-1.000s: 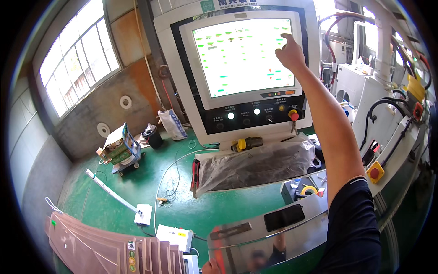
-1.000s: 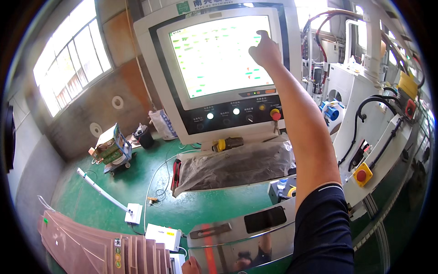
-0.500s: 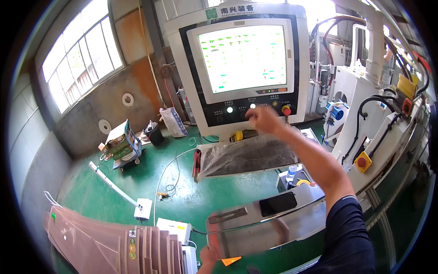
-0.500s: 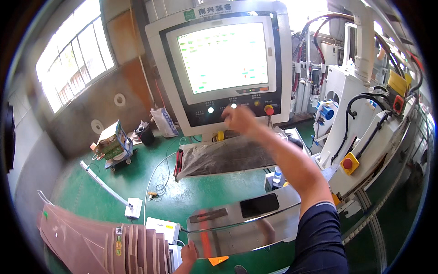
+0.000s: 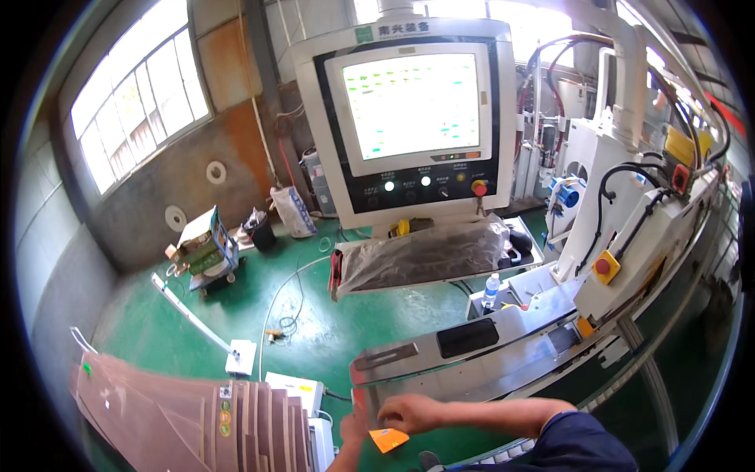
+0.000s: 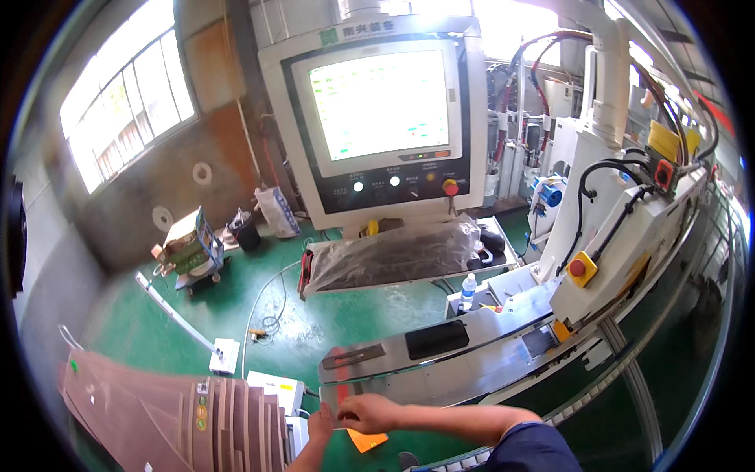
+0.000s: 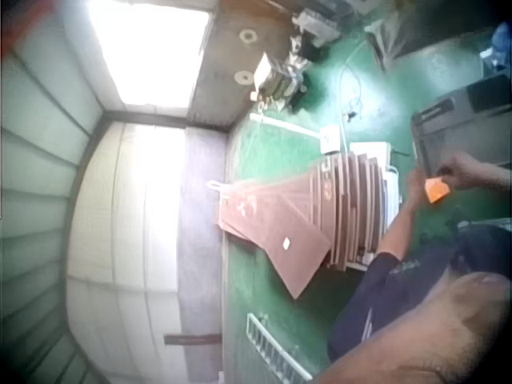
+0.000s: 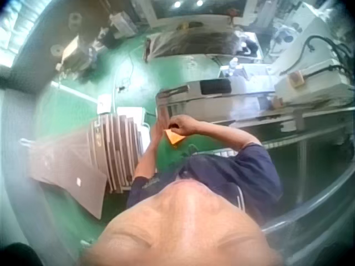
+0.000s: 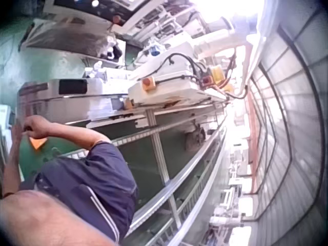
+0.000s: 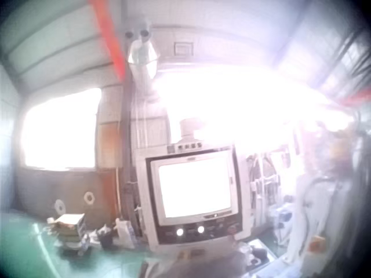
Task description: The person carries a large wooden panel through a workshop, stacks it with other panels, and then aligns it with another panel on a workbench. They inspect the edges and fit the panels together with assistance from a coworker.
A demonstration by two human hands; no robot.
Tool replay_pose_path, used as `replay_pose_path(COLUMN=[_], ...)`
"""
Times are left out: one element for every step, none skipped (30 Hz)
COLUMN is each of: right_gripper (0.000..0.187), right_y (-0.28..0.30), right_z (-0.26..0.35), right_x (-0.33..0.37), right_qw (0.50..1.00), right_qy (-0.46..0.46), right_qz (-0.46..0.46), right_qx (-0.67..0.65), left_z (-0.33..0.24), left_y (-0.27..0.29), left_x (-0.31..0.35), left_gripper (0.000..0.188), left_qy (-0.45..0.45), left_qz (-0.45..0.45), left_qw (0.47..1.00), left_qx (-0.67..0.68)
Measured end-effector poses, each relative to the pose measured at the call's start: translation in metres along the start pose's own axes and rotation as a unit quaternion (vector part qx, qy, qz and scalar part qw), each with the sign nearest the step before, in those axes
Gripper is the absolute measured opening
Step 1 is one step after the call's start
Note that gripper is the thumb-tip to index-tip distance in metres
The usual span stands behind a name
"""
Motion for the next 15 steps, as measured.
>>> replay_pose_path(right_gripper=[0.023, 0.023, 0.024, 0.024, 0.025, 0.024, 0.022, 0.021, 0.02, 0.02, 0.02, 0.02, 0.02, 0.02, 0.02], right_y=[-0.014, -0.028, -0.048, -0.054, -0.062, -0.077, -0.075, -0.074, -0.081, -0.09, -0.094, -0.099, -0.096, -0.099, -0.102], right_z=[0.006, 0.003, -0.001, -0.006, -0.011, 0.002, 0.009, 0.005, 0.006, 0.007, 0.004, 0.002, -0.005, -0.001, 0.002], right_x=[0.012, 0.01, 0.038, 0.036, 0.031, 0.063, 0.064, 0.06, 0.058, 0.063, 0.055, 0.044, 0.051, 0.053, 0.052], right_qw=[0.999, 0.997, 0.997, 0.997, 0.998, 0.996, 0.994, 0.991, 0.988, 0.985, 0.984, 0.981, 0.978, 0.976, 0.975], right_qy=[-0.019, -0.017, -0.03, -0.024, 0.01, -0.029, -0.056, -0.068, -0.074, -0.088, -0.083, -0.082, -0.097, -0.104, -0.113], right_qz=[0.027, 0.063, 0.057, 0.05, 0.034, 0.036, 0.018, 0.017, 0.031, 0.033, 0.061, 0.065, 0.065, 0.074, 0.082], right_qx=[-0.034, -0.045, -0.05, -0.045, -0.047, -0.082, -0.089, -0.116, -0.13, -0.142, -0.147, -0.163, -0.174, -0.178, -0.174], left_z=[0.006, 0.018, 0.019, 0.024, 0.033, 0.039, 0.027, 0.024, 0.044, 0.057, 0.067, 0.08, 0.08, 0.087, 0.093], left_y=[-0.005, -0.003, -0.021, -0.016, -0.008, -0.035, -0.012, 0.013, 0.02, 0.018, 0.022, 0.031, 0.029, 0.041, 0.052], left_x=[0.013, 0.016, 0.055, 0.053, 0.05, 0.099, 0.11, 0.119, 0.143, 0.17, 0.181, 0.19, 0.204, 0.217, 0.226], left_gripper=[0.067, 0.064, 0.065, 0.066, 0.061, 0.053, 0.049, 0.046, 0.046, 0.046, 0.047, 0.047, 0.045, 0.043, 0.04], left_qy=[0.019, 0.043, 0.01, -0.025, 0.011, 0.078, 0.081, 0.084, 0.129, 0.121, 0.106, 0.13, 0.158, 0.18, 0.185], left_qz=[0.028, 0.05, 0.036, 0.001, 0.079, 0.08, 0.137, 0.189, 0.183, 0.221, 0.252, 0.247, 0.234, 0.223, 0.202], left_qw=[0.999, 0.995, 0.998, 0.999, 0.996, 0.992, 0.987, 0.978, 0.975, 0.968, 0.962, 0.96, 0.959, 0.958, 0.961], left_qx=[0.036, 0.069, 0.057, 0.036, 0.033, 0.057, 0.026, -0.002, 0.008, -0.005, -0.018, -0.011, 0.011, 0.023, 0.024])
Point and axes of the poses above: each hand's wrist, its own x-axis away from the middle knuckle, its own y-axis out of the back of the hand, z = x × y, the point moved 2 cm from there along -x, towards the middle knuckle, and after that the axes turned 8 degrees about -x, right-handed, at the moved point
